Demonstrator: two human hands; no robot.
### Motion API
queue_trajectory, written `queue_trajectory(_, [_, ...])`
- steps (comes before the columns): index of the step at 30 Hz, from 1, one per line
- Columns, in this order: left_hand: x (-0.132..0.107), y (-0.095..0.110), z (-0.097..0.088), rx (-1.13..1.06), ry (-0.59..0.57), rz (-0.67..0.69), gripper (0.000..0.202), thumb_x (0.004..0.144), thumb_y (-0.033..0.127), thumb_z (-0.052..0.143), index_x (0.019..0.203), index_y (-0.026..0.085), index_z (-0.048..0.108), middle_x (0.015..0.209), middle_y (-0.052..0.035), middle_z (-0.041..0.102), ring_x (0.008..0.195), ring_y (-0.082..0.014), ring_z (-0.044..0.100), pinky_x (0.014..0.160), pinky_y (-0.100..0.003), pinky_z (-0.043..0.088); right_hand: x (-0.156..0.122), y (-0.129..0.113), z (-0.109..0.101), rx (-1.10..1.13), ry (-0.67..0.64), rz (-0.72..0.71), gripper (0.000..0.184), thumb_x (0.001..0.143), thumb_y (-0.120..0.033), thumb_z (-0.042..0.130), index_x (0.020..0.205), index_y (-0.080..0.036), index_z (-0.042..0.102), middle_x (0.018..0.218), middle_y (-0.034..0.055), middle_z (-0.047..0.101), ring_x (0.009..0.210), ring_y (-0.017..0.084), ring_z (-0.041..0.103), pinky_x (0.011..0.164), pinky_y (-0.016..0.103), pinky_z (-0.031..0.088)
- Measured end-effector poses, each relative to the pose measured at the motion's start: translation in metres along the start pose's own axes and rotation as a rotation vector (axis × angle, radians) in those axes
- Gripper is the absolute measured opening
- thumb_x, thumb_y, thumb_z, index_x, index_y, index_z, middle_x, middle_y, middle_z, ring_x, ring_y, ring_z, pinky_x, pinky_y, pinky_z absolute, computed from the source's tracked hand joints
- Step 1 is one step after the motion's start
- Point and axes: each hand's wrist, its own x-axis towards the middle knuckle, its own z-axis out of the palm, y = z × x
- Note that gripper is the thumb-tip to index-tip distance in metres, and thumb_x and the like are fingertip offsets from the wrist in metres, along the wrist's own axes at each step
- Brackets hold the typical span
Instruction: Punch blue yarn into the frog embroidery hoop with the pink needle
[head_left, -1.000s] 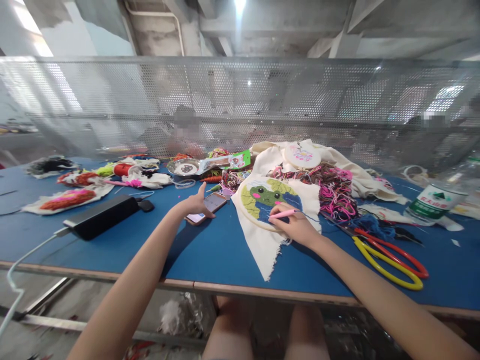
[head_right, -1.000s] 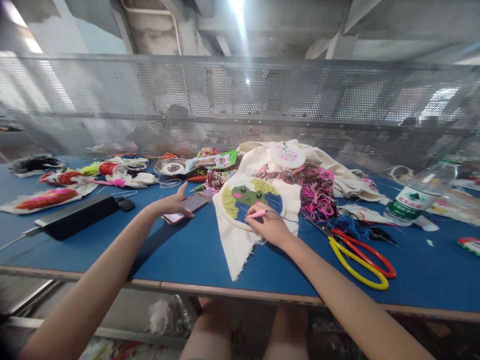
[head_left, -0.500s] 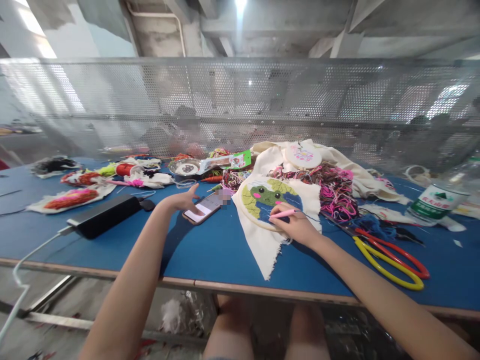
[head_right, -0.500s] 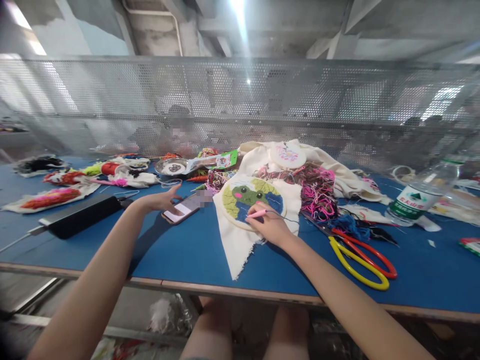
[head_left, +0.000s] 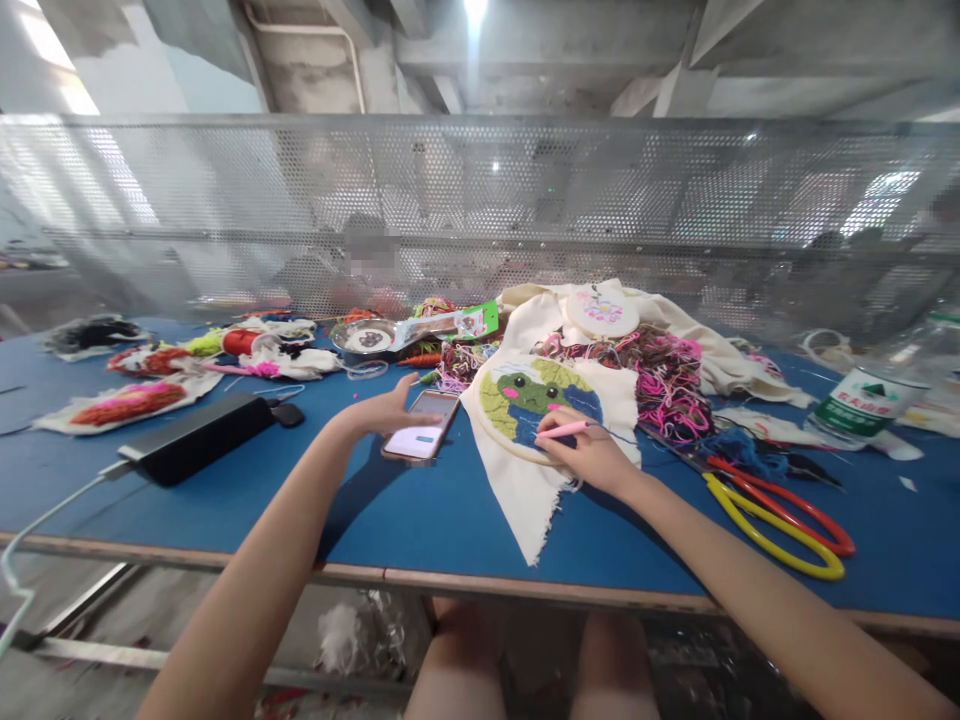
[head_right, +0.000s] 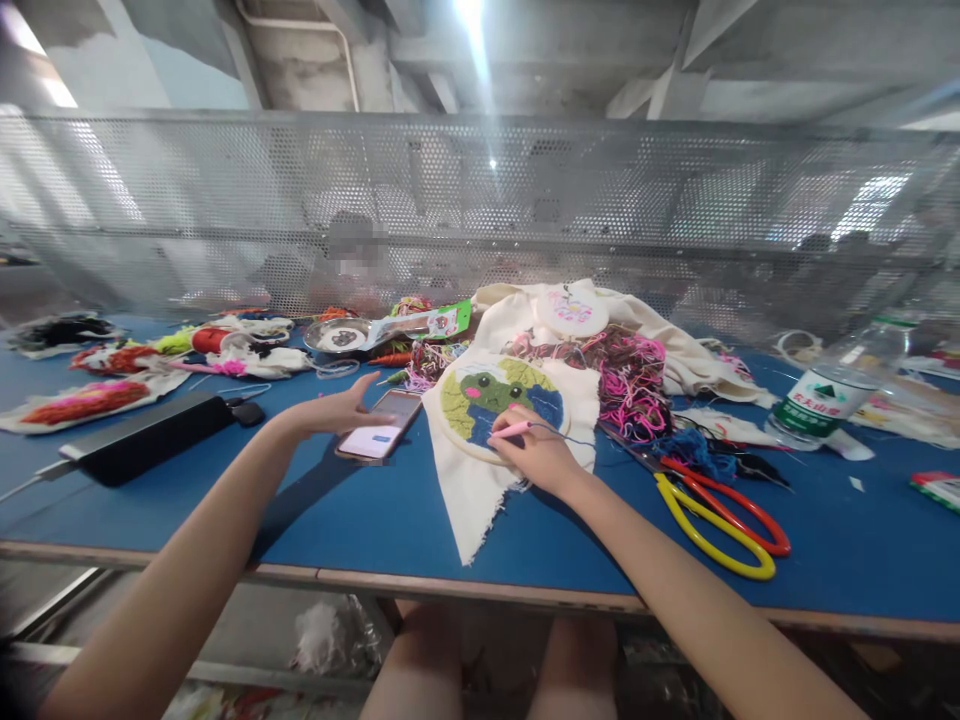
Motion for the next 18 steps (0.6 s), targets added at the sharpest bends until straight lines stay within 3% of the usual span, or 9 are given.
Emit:
queue_trajectory(3, [-0.002, 0.004, 0.0, -0.183, -0.122, -0.07, 0.103, 0.069, 0.062, 0.059, 0.144, 0.017, 0.005, 0.099, -0.0162, 0.064, 0.08, -0.0291, 0.067, 0.056, -0.031, 0.053, 0.0, -0.001, -0.001, -0.008, 0.001, -0.017, 0.011, 0.083, -0.034, 0.051, 0.078, -0.025, 0.056, 0.088, 0.0008, 0.061, 0.096, 0.02, 0.055, 0.087, 0.035, 0.04])
queue_trajectory(6, [-0.006, 0.012, 0.003, -0.257, -0.209, -0.039, 0.111, 0.065, 0.052, 0.069, 0.143, 0.024, -0.004, 0.103, -0.0158, 0.062, 0.071, -0.024, 0.067, 0.052, -0.027, 0.052, 0.0, -0.001, -0.002, -0.02, 0.002, -0.02, 0.01, 0.083, -0.032, 0.051, 0.079, -0.024, 0.057, 0.089, 0.0007, 0.062, 0.095, 0.02, 0.055, 0.088, 0.035, 0.039])
queue_trajectory(8, [-0.008, 0.018, 0.008, -0.25, -0.179, -0.044, 0.118, 0.062, 0.051, 0.072, 0.143, 0.027, -0.01, 0.118, -0.0198, 0.054, 0.075, -0.0243, 0.066, 0.051, -0.026, 0.052, 0.0, -0.001, -0.002, -0.022, -0.003, -0.014, 0.01, 0.083, -0.032, 0.052, 0.079, -0.024, 0.056, 0.09, 0.0005, 0.062, 0.096, 0.02, 0.055, 0.088, 0.035, 0.039])
queue_trajectory(10, [-0.008, 0.024, 0.014, -0.205, -0.108, -0.054, 0.123, 0.059, 0.05, 0.073, 0.143, 0.027, -0.013, 0.139, -0.0247, 0.033, 0.085, -0.0272, 0.064, 0.05, -0.026, 0.052, 0.0, -0.001, -0.002, -0.019, -0.009, -0.011, 0.01, 0.084, -0.032, 0.052, 0.079, -0.024, 0.056, 0.09, 0.0004, 0.062, 0.098, 0.02, 0.054, 0.088, 0.034, 0.039])
queue_trajectory(13, [-0.007, 0.029, 0.022, -0.139, -0.047, -0.044, 0.127, 0.057, 0.048, 0.074, 0.143, 0.027, -0.016, 0.15, -0.0228, 0.003, 0.1, -0.032, 0.058, 0.047, -0.024, 0.051, 0.0, -0.001, -0.002, -0.022, -0.01, -0.008, 0.01, 0.084, -0.032, 0.052, 0.079, -0.024, 0.056, 0.09, 0.0003, 0.062, 0.099, 0.02, 0.054, 0.088, 0.034, 0.039])
queue_trajectory(18, [-0.002, 0.027, 0.028, -0.077, -0.017, -0.013, 0.13, 0.053, 0.046, 0.077, 0.143, 0.03, -0.016, 0.151, -0.0206, 0.003, 0.105, -0.0365, 0.055, 0.047, -0.023, 0.051, 0.0, -0.001, -0.002, -0.031, -0.019, -0.016, 0.01, 0.084, -0.032, 0.051, 0.079, -0.025, 0.055, 0.088, 0.0001, 0.062, 0.097, 0.02, 0.055, 0.088, 0.035, 0.039])
